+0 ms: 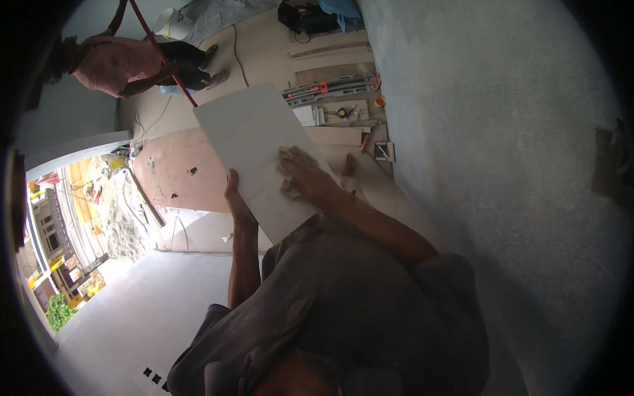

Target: The person wipes a white tile with a cloth, measures and marks it with a tape measure and pen, then uses a manual tile cutter to score and snap the tile. The cut pieces are carried and placed on the floor.

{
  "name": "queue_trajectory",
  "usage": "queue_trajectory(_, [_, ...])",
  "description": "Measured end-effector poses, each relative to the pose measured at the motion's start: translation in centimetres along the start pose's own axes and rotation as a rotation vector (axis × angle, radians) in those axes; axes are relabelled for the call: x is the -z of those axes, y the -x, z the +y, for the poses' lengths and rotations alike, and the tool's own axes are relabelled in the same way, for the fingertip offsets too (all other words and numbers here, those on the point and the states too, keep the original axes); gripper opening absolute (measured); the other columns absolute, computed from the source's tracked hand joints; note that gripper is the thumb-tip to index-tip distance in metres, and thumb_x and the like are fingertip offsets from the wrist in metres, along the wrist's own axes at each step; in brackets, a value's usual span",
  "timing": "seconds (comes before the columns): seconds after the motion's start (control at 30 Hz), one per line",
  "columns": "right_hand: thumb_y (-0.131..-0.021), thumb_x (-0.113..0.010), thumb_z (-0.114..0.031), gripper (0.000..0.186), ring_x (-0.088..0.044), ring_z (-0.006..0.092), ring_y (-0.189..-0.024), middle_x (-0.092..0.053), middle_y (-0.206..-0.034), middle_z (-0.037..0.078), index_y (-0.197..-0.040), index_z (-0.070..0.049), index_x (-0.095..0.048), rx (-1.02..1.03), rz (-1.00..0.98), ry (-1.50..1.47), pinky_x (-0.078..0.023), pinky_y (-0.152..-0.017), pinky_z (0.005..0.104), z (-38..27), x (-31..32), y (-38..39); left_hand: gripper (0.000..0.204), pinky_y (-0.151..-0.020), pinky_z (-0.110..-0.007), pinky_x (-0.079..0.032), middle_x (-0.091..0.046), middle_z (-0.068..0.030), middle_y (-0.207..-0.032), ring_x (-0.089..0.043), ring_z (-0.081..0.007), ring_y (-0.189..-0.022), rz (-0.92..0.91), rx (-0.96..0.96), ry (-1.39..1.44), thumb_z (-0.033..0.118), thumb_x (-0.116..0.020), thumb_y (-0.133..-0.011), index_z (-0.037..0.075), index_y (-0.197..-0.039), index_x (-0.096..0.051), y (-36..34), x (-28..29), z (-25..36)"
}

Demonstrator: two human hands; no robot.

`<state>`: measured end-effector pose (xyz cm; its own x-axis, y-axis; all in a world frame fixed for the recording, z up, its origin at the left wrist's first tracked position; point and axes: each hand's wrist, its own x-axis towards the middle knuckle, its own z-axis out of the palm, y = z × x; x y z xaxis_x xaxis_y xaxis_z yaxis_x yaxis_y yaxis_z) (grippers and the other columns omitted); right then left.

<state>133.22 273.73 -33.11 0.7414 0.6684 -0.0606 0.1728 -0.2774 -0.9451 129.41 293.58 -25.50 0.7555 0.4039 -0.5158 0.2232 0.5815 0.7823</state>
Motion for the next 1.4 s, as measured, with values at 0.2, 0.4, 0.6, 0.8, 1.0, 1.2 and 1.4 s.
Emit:
queue_trajectory(0.2, [-0.104,-0.049,-0.020,0.037,-0.062,0.0407,-0.121,-0.066,-0.129,0.023,-0.134,-0.002,-0.061,-0.578,0.230,0.232,-0.050,-0.101,0.0466,20.4,2.3,8.0,0.061,-0.093,-0.044,-0.056,-0.060,-0.0220,-0.127,-0.064,-0.0332,-0.111,0.059,0.071,-0.086,0.042,-0.047,-0.105,-0.005,-0.144,-0.044,0.2,2.4,2.3])
queue_trajectory(0.4, [-0.100,-0.054,-0.028,0.042,-0.064,0.0405,-0.116,-0.068,-0.125,0.023,-0.130,-0.001,-0.064,-0.929,0.164,0.232,-0.050,-0.100,0.0489,26.4,1.8,13.1,0.059,-0.095,-0.045,-0.055,-0.058,-0.0220,-0.130,-0.062,-0.0337,-0.116,0.021,0.193,-0.099,0.040,-0.048,-0.105,-0.005,-0.144,-0.043,-2.3,6.0,1.1])
queue_trajectory(0.6, [-0.098,-0.053,-0.029,0.041,-0.064,0.0400,-0.116,-0.069,-0.124,0.021,-0.129,-0.004,-0.066,-1.024,0.124,0.199,-0.049,-0.101,0.0484,33.7,-2.9,14.8,0.056,-0.099,-0.047,-0.054,-0.057,-0.0216,-0.133,-0.060,-0.0337,-0.120,0.021,0.427,-0.092,0.037,-0.045,-0.107,-0.005,-0.145,-0.041,-6.8,9.3,-6.0])
queue_trajectory(0.8, [-0.102,-0.051,-0.037,0.047,-0.063,0.0416,-0.118,-0.066,-0.128,0.023,-0.133,-0.005,-0.064,-0.969,0.089,0.486,-0.049,-0.102,0.0492,44.0,-7.8,14.6,0.057,-0.104,-0.048,-0.050,-0.054,-0.0203,-0.138,-0.056,-0.0340,-0.127,0.091,0.630,-0.017,0.037,-0.046,-0.107,-0.004,-0.146,-0.040,-12.6,15.3,-17.1])
queue_trajectory(1.0, [-0.102,-0.041,-0.064,0.071,-0.065,0.0387,-0.115,-0.068,-0.119,0.025,-0.133,-0.004,-0.063,-1.053,0.095,-0.477,-0.048,-0.102,0.0448,50.4,-11.0,7.9,0.062,-0.111,-0.051,-0.044,-0.051,-0.0189,-0.145,-0.049,-0.0343,-0.135,0.145,0.730,0.167,0.038,-0.053,-0.105,-0.002,-0.149,-0.038,-16.9,21.4,-30.2])
queue_trajectory(1.2, [-0.104,-0.038,-0.060,0.068,-0.070,0.0399,-0.098,-0.069,-0.108,0.028,-0.116,0.001,-0.065,-1.041,-0.060,-0.103,-0.052,-0.094,0.0450,52.0,-14.8,-1.9,0.053,-0.112,-0.052,-0.042,-0.057,-0.0159,-0.139,-0.053,-0.0336,-0.131,0.221,0.736,0.481,0.035,-0.060,-0.103,-0.001,-0.141,-0.049,-19.7,27.0,-42.4])
queue_trajectory(1.4, [-0.104,-0.048,-0.051,0.051,-0.071,0.0420,-0.086,-0.072,-0.091,0.022,-0.103,-0.003,-0.065,-0.749,0.002,0.458,-0.056,-0.080,0.0490,62.8,-23.1,-5.8,0.030,-0.110,-0.049,-0.043,-0.061,-0.0109,-0.127,-0.056,-0.0282,-0.122,0.395,0.625,0.356,0.028,-0.056,-0.104,0.005,-0.122,-0.060,-23.2,34.9,-57.1])
